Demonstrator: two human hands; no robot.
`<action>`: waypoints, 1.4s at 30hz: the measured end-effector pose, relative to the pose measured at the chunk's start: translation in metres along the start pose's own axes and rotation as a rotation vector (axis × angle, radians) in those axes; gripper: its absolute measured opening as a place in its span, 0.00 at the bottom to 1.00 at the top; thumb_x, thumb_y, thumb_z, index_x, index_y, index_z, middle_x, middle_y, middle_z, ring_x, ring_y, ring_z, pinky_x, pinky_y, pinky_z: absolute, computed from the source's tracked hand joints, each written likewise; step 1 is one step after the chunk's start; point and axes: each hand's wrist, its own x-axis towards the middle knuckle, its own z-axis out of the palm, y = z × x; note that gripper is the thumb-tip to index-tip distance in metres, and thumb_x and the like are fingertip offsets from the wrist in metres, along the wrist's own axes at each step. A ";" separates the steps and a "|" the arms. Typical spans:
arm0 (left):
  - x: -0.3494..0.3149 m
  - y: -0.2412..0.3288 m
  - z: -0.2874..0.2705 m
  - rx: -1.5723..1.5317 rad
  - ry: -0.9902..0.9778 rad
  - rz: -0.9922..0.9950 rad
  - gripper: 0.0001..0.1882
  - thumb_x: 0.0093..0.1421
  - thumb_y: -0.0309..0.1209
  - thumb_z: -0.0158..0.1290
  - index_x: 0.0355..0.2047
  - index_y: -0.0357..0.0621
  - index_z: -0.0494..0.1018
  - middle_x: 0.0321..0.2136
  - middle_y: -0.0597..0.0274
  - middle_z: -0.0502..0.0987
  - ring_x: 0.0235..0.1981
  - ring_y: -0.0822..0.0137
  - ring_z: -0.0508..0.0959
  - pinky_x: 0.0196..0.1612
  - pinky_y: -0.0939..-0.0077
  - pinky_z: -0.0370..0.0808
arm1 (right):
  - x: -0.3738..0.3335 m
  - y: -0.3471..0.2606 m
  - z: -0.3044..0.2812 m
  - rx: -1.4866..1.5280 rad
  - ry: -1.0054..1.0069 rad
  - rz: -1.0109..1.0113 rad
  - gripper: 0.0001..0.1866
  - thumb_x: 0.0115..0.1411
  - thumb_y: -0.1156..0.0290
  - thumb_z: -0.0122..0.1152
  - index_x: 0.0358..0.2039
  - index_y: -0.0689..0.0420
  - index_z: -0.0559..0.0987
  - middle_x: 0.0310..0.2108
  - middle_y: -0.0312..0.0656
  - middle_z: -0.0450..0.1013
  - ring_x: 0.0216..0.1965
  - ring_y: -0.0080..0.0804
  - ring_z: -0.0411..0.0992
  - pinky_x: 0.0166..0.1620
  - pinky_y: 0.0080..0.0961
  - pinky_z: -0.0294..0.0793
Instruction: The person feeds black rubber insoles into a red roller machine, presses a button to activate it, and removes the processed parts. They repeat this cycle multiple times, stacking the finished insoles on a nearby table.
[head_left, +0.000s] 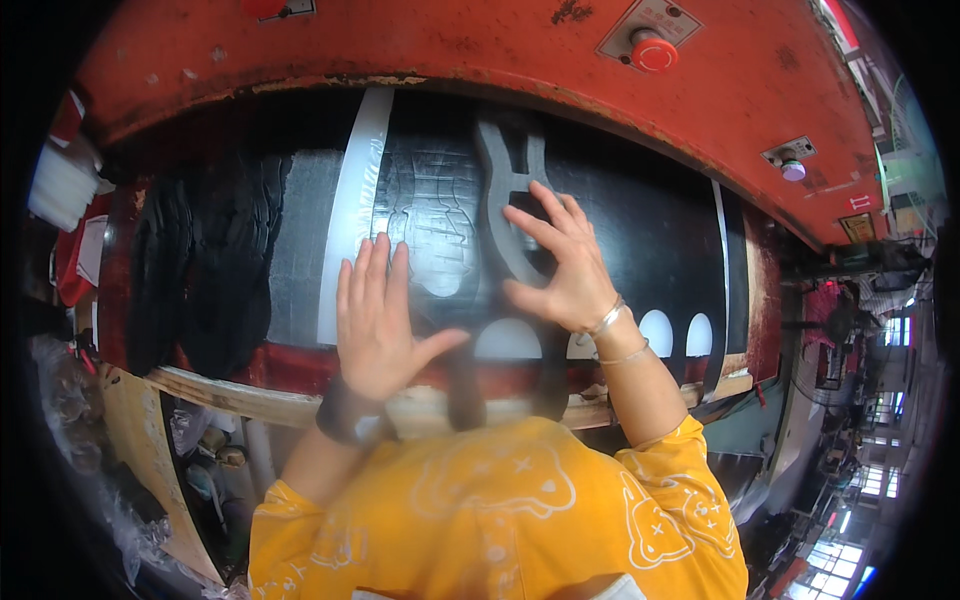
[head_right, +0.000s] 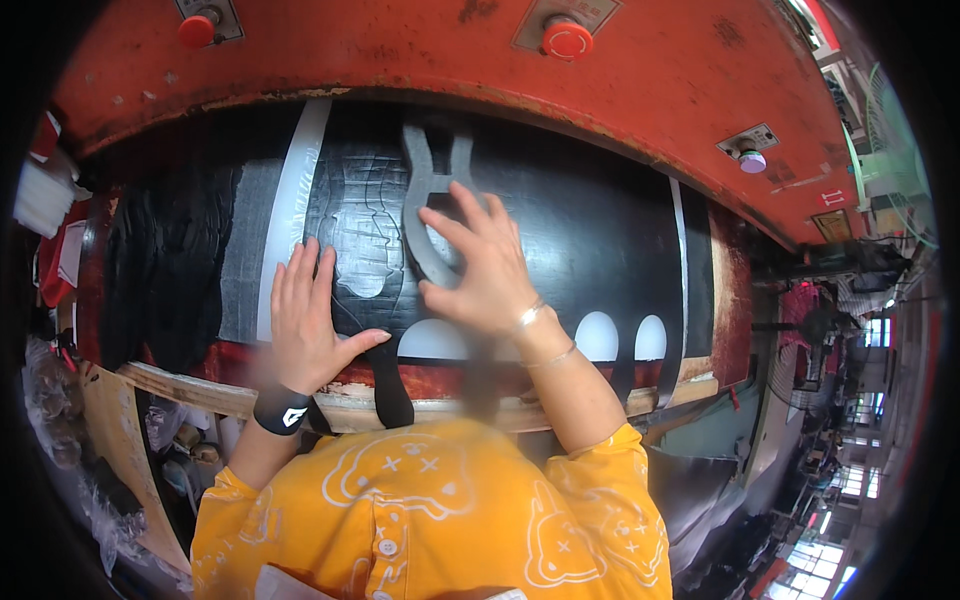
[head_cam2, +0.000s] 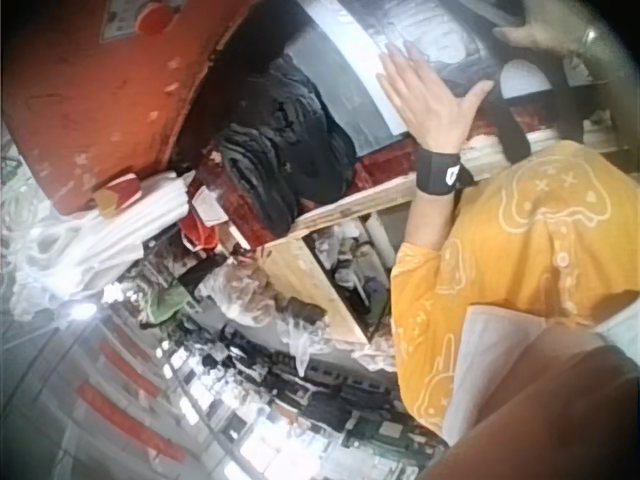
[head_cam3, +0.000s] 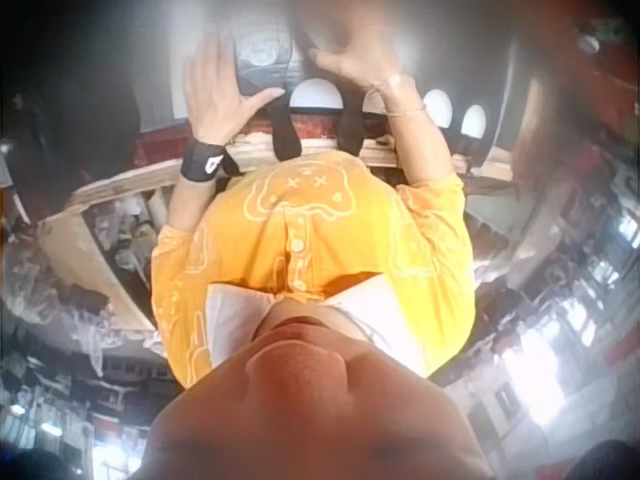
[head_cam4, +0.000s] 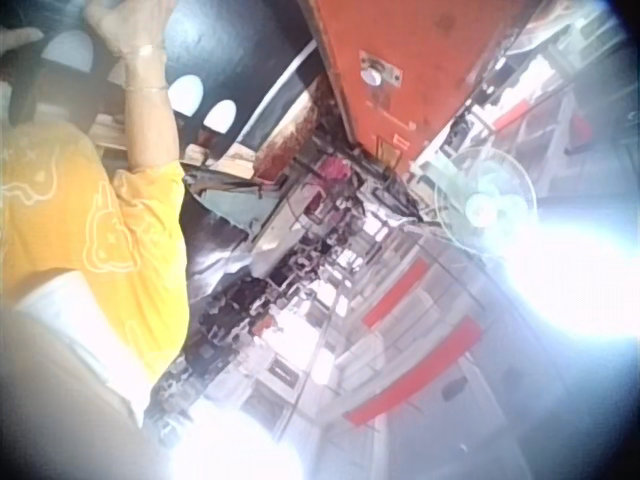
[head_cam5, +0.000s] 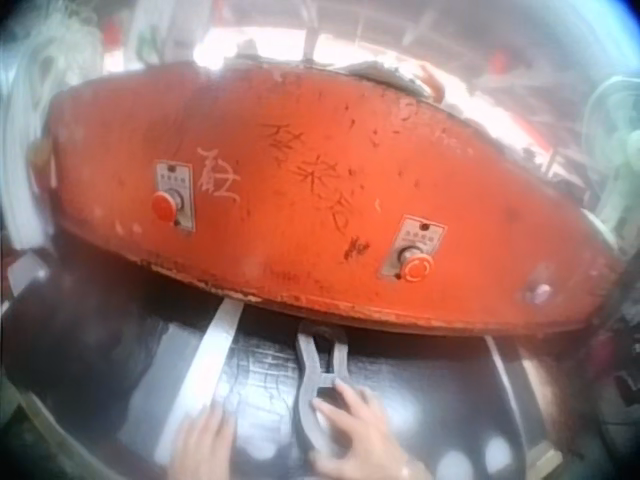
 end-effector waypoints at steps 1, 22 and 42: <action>0.001 0.000 -0.001 -0.001 0.000 0.001 0.54 0.41 0.56 0.64 0.60 0.32 0.58 0.62 0.39 0.58 0.65 0.46 0.55 0.66 0.50 0.48 | -0.002 0.002 0.004 -0.079 0.029 -0.016 0.38 0.35 0.62 0.68 0.53 0.47 0.75 0.63 0.50 0.58 0.62 0.65 0.52 0.62 0.51 0.55; 0.045 0.036 0.020 -0.839 -0.159 0.278 0.13 0.45 0.28 0.63 0.33 0.41 0.77 0.34 0.56 0.77 0.37 0.57 0.76 0.41 0.67 0.72 | 0.028 0.137 -0.103 -0.106 1.197 0.036 0.33 0.60 0.59 0.58 0.60 0.64 0.63 0.63 0.54 0.54 0.65 0.48 0.51 0.66 0.42 0.48; 0.129 0.042 0.064 -0.262 0.006 0.335 0.11 0.46 0.35 0.63 0.27 0.45 0.76 0.27 0.60 0.73 0.37 0.57 0.71 0.41 0.63 0.65 | -0.027 0.115 -0.057 -0.208 0.028 -0.011 0.17 0.50 0.63 0.65 0.41 0.53 0.79 0.42 0.42 0.70 0.48 0.43 0.66 0.52 0.38 0.63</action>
